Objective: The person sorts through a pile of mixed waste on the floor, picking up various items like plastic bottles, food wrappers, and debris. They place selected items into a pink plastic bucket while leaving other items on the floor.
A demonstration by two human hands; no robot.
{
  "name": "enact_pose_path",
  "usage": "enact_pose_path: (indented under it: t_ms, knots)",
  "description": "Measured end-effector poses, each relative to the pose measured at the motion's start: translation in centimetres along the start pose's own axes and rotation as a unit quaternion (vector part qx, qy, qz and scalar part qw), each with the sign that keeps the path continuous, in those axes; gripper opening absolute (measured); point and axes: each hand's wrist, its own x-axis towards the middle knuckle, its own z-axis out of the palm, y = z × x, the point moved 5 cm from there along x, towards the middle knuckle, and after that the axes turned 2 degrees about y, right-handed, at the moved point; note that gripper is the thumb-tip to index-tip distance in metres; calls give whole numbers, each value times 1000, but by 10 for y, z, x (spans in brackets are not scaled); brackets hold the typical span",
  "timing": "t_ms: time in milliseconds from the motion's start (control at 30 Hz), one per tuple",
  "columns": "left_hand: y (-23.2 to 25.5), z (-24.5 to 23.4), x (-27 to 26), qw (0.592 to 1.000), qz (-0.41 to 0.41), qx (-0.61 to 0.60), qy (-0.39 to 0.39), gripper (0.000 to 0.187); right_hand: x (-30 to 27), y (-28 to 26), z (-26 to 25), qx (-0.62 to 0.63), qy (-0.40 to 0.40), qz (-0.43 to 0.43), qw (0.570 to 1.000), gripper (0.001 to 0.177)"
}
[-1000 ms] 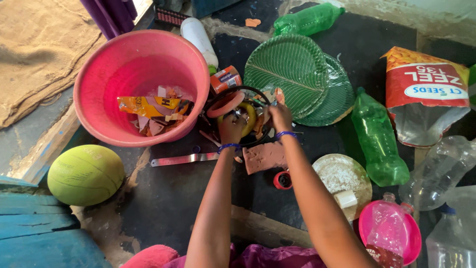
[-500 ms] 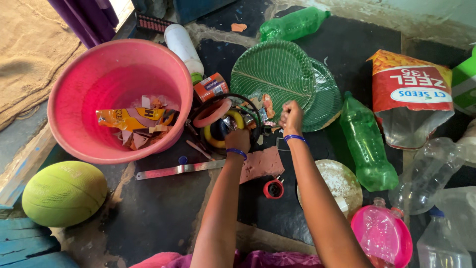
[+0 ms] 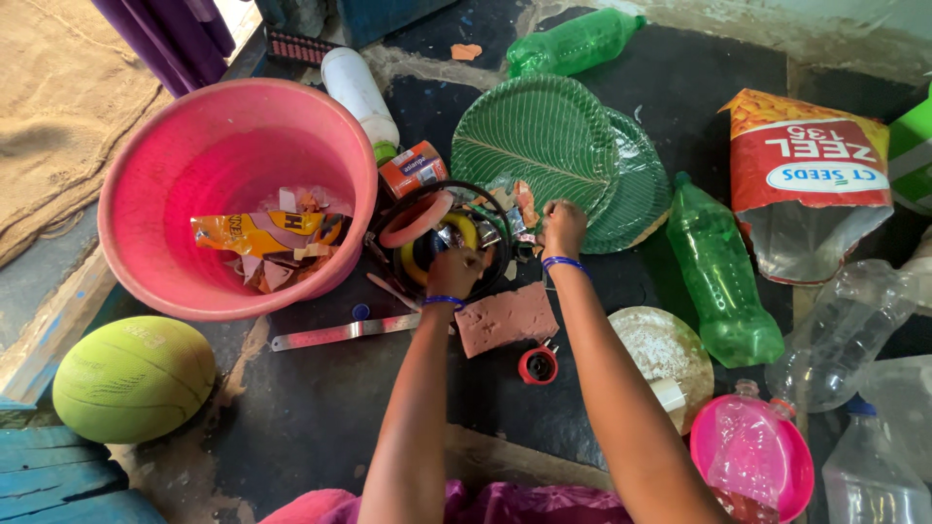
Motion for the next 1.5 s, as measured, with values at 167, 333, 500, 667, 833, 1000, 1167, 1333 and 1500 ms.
enact_pose_path:
  t_ms: [167,333,500,667,833,1000,1167,1333,1500]
  knots:
    - [10,-17,31,977,-37,-204,44,16,10,32,-11,-124,76,-15,989,22]
    - [34,-47,55,892,-123,-431,62,13,34,89,-34,-177,52,-132,974,14]
    - [46,-70,65,827,-128,-541,84,17,14,90,-17,-577,-84,-246,775,21]
    - [35,-70,87,889,-140,-422,107,18,-71,69,35,-530,-135,-165,821,40]
    - [67,-62,84,968,-52,-218,116,8,-164,80,72,-575,-221,-124,778,47]
    - [62,-17,59,983,39,176,15,22,-191,110,74,-512,-353,-118,774,42]
    - [-10,15,24,943,81,322,-7,19,-149,120,59,-566,-439,-83,693,39]
    - [-35,35,34,914,-12,397,-81,27,-59,64,54,-689,-234,-212,652,37]
    - [-52,24,23,875,-173,399,-215,28,-46,13,54,-652,-117,-280,695,48]
